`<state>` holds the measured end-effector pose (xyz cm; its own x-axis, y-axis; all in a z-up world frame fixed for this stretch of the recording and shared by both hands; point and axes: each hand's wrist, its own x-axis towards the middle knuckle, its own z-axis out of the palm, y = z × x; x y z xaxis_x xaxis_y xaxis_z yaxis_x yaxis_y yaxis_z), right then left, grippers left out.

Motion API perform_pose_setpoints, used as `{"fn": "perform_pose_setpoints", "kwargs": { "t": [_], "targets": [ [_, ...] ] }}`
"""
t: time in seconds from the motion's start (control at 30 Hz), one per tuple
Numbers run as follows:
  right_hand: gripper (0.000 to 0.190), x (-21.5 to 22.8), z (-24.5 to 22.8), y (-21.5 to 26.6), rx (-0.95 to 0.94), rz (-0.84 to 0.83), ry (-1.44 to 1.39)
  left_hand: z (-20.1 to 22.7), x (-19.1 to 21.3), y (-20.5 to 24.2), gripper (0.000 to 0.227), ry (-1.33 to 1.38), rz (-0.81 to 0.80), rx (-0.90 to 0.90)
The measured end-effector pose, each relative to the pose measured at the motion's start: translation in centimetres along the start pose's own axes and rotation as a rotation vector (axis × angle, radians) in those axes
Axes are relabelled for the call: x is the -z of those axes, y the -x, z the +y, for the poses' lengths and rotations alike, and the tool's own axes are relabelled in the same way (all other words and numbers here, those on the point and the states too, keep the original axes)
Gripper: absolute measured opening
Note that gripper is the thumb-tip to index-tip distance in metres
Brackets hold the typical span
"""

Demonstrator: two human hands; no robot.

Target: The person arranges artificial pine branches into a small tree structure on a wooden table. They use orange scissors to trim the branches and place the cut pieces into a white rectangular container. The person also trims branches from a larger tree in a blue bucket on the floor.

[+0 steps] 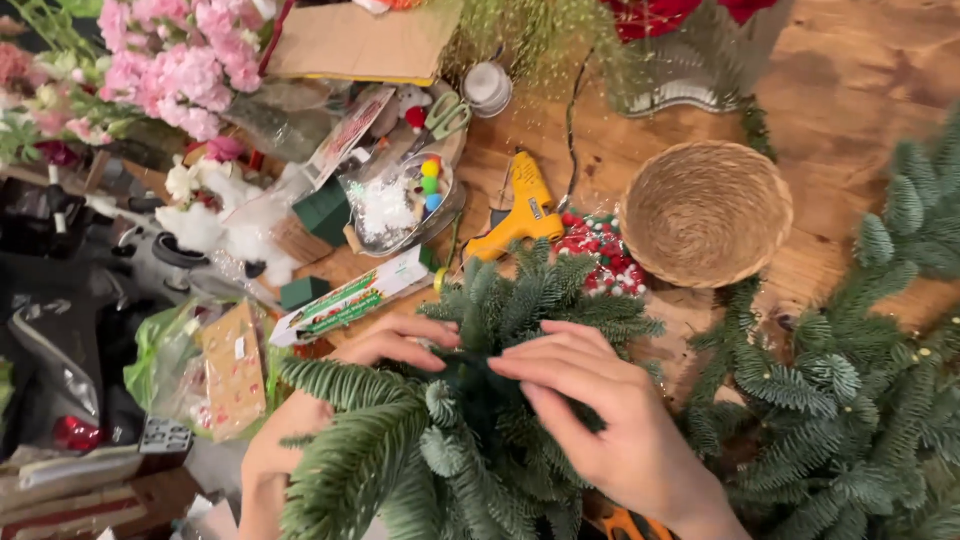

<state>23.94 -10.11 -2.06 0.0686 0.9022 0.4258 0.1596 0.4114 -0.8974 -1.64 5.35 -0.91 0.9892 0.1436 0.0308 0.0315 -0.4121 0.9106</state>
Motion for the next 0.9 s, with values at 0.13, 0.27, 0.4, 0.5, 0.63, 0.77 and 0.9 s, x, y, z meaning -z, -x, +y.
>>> {"fn": "perform_pose_setpoints", "kwargs": {
  "t": [0.13,0.27,0.4,0.5,0.63,0.77,0.9],
  "targets": [
    [0.029,-2.0,0.7,-0.1,0.047,-0.069,0.027,-3.9,0.2,1.8,0.052,0.029,-0.02,-0.01],
    [0.03,-2.5,0.9,0.3,0.027,-0.074,0.032,1.0,-1.2,-0.2,0.084,0.025,0.072,-0.075],
    [0.036,-2.4,0.1,0.9,0.122,-0.03,0.087,6.9,-3.5,-2.1,0.041,0.022,0.454,0.102],
    [0.044,-2.8,-0.1,1.9,0.202,-0.015,0.164,6.6,-3.9,-1.8,0.039,-0.031,0.47,0.081],
    [0.063,-4.2,-0.4,2.8,0.219,0.069,0.256,6.1,-4.4,-1.4,0.043,-0.041,0.502,0.097],
    [0.049,-6.0,2.0,4.9,0.147,0.199,0.155,4.5,-5.4,-0.5,0.028,0.074,0.557,0.18],
    [0.049,-6.2,0.8,4.6,-0.078,0.257,0.114,5.6,-5.7,-0.8,0.032,0.073,0.608,0.232]
  ]
}}
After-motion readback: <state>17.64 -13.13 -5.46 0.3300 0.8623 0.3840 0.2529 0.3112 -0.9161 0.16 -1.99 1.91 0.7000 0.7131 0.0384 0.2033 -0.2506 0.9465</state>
